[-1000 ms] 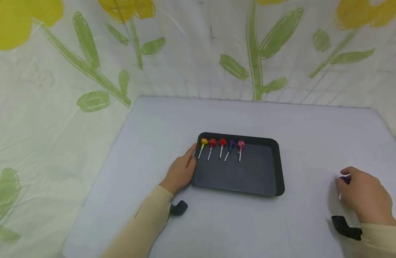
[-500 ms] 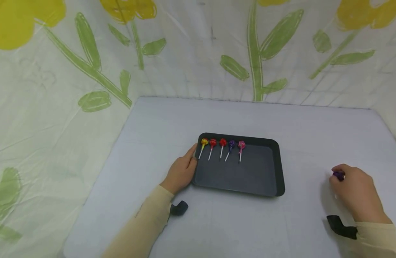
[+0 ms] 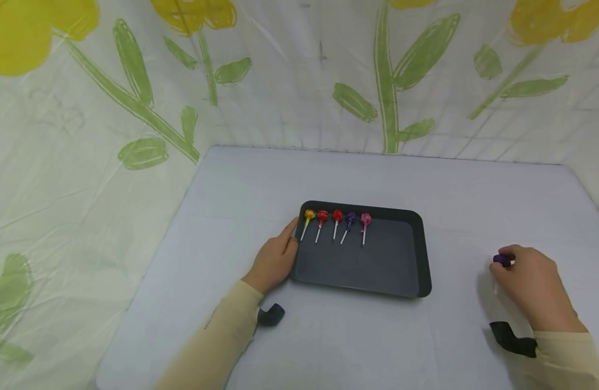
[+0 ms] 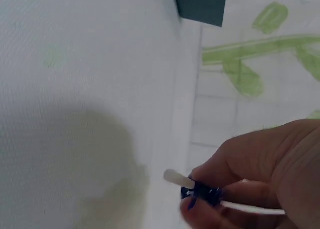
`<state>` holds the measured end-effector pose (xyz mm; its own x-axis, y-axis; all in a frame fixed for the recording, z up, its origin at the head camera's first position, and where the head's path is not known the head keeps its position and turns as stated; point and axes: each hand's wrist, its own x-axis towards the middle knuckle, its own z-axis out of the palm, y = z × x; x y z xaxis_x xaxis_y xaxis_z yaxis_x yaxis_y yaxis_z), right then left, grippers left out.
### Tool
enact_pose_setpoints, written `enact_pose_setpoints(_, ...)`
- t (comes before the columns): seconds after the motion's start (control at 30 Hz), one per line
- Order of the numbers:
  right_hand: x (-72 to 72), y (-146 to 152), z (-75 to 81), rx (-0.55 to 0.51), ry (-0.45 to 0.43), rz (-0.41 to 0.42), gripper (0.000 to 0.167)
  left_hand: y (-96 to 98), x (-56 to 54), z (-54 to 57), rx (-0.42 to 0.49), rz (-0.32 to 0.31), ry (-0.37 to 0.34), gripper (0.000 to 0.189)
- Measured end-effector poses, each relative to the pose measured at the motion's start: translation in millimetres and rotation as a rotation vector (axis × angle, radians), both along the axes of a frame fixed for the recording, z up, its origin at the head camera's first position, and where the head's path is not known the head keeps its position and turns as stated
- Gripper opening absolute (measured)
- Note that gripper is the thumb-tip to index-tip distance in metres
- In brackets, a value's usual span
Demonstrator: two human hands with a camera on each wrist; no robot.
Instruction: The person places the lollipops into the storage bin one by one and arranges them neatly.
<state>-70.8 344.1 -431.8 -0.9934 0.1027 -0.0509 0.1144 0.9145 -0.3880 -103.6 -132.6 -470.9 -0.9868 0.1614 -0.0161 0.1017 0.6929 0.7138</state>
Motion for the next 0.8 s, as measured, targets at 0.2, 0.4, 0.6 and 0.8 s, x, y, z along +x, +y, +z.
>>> enact_pose_setpoints(0.2,-4.5,-8.8,-0.2,-0.017,0.043,0.047,0.037,-0.2,-0.3,-0.8,-0.005,0.004,0.001,0.057)
enact_pose_setpoints(0.4,-6.1,-16.6,2.0,-0.023,0.058,0.071,0.037,0.2,0.0,0.1,0.0,0.0,-0.002,0.058)
enact_pose_setpoints(0.6,-8.1,-24.7,5.3,-0.033,0.056,0.057,0.042,0.3,-0.5,0.8,0.002,0.001,0.006,0.058)
enact_pose_setpoints(0.8,-10.0,-34.7,7.2,-0.066,0.081,0.05,0.036,0.7,-0.5,0.2,-0.009,0.006,0.001,0.058)
